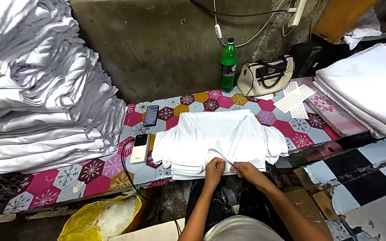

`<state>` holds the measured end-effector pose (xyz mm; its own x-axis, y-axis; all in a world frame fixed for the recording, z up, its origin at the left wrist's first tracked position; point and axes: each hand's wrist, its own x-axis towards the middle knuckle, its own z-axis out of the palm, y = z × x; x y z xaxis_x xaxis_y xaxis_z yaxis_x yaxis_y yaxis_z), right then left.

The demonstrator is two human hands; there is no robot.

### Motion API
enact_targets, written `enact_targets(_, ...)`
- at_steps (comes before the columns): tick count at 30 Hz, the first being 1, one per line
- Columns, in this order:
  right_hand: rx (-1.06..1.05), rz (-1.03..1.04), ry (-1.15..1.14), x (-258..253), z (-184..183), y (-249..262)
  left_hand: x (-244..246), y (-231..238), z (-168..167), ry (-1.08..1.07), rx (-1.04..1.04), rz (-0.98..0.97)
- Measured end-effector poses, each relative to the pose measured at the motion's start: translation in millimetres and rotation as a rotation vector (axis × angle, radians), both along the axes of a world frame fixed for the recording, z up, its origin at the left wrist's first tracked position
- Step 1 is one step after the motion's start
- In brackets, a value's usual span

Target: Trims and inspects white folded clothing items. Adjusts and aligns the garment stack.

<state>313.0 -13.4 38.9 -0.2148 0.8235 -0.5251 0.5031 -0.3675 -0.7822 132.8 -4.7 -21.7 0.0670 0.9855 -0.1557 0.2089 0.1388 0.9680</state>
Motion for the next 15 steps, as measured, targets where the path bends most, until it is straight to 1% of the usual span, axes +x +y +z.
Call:
enact_targets(3, -0.008, 0.002, -0.026, -8.6, -9.0, 6.8, 1.0, -2.1, 0.7, -0.022, 0.013, 0.0)
enact_targets(8, 0.073, -0.012, -0.043, -13.7, -23.6, 16.4, 1.5, -3.6, -4.4, -0.075, 0.03, 0.01)
enact_targets(11, 0.085, -0.04, -0.06, -12.7, -31.4, 17.0, 0.3, -4.4, -9.2, -0.065, 0.002, 0.014)
enact_targets(13, 0.09, -0.058, -0.059, -9.6, -32.5, 14.5, -2.0, -6.5, -3.4, -0.048, -0.062, 0.013)
enact_targets(15, 0.08, -0.057, -0.052, -6.5, -29.1, 12.9, -4.1, -5.9, 7.5, 0.018, -0.095, 0.022)
